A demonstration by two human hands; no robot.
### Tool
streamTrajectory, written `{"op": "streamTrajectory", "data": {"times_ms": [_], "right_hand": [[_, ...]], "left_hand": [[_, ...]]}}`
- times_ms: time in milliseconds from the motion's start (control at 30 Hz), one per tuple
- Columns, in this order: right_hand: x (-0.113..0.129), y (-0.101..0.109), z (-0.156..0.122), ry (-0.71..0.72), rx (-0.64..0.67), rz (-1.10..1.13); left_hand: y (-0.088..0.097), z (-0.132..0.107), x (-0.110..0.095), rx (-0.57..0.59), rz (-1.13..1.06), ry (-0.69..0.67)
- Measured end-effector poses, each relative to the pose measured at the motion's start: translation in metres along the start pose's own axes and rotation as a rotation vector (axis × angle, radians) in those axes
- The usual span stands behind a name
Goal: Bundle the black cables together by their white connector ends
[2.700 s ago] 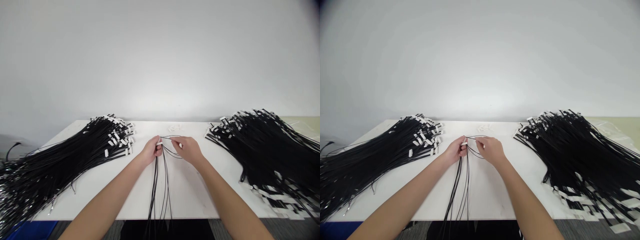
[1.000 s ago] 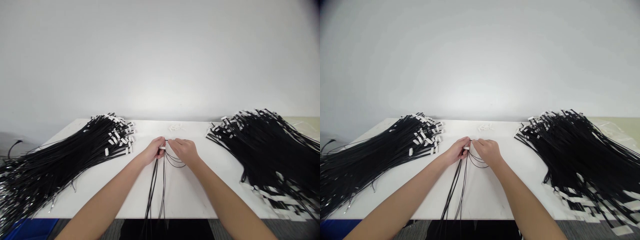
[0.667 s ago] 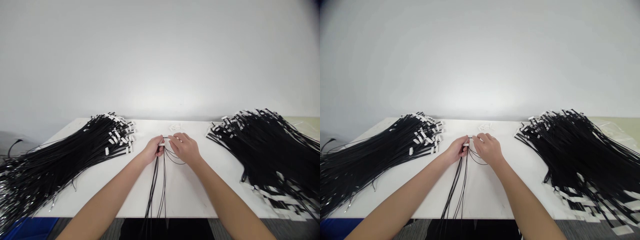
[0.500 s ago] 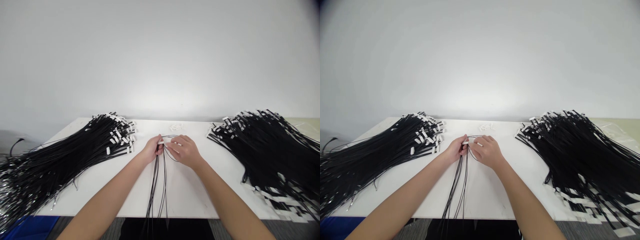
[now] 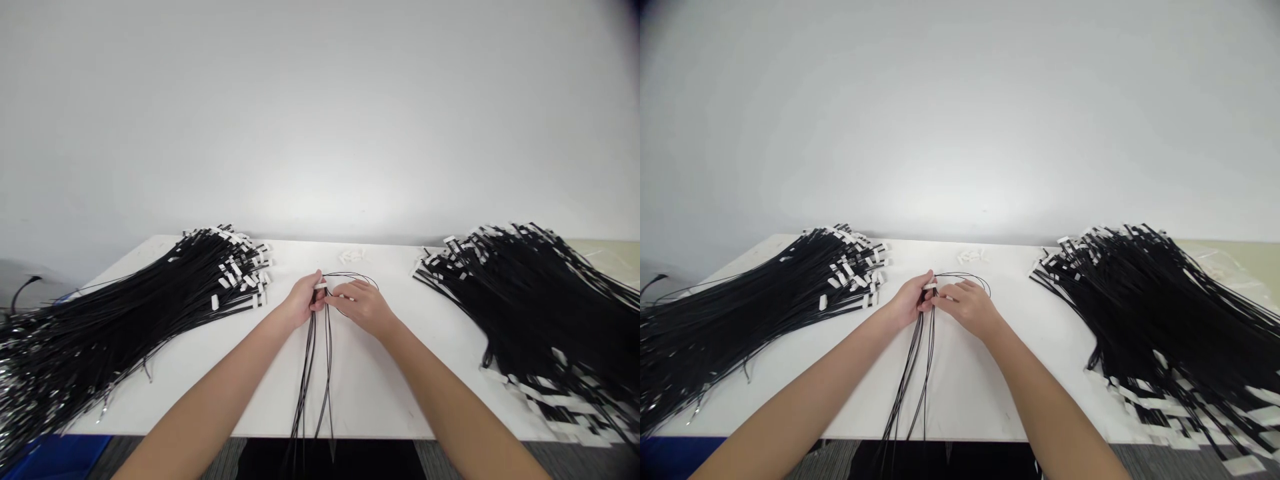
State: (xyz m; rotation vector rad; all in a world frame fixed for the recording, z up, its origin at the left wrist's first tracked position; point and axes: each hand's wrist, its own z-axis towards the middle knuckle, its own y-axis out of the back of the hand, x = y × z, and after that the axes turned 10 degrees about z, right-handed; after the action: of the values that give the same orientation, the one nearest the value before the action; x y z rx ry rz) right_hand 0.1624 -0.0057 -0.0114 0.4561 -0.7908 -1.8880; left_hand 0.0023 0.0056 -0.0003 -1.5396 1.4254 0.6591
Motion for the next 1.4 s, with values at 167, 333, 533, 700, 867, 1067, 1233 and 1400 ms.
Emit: {"op": "streamTrajectory", "data": {"times_ms": [167,333,533,700,867,1067,1233,1400], "right_hand": [[-0.003,-0.003,-0.003,-0.017,-0.060,0.050],[0.002,-0.001,0.000,-0.148,-0.058,0.249],[0.008,0.006,0.012,-0.716,-0.287,0.829],[-0.007,0.020,0.018,-1.114,-0.789,1.141],[-0.035,0.045,0.011,-1.267,-1.248,1.259],[-0.054,0.071,0.003,-1.221,-1.492,1.446],[-0.038,0.073,0.009,-1.295,-0.980,1.411],[-0.005,0.053,0.020,-1.217,-0.356,0.985]], "left_hand": [[0.000,0.000,0.000,0.014,-0.008,0.000],[0.001,0.001,0.001,0.026,-0.013,0.001],[0.000,-0.001,0.000,0.041,0.008,-0.031],[0.002,0.003,0.003,0.084,0.018,-0.044],[0.003,0.005,0.007,0.110,0.044,-0.080],[0.004,0.002,0.008,0.122,0.060,-0.111],[0.003,0.001,0.007,0.112,0.063,-0.137],[0.002,0.001,0.006,0.105,0.044,-0.153]]}}
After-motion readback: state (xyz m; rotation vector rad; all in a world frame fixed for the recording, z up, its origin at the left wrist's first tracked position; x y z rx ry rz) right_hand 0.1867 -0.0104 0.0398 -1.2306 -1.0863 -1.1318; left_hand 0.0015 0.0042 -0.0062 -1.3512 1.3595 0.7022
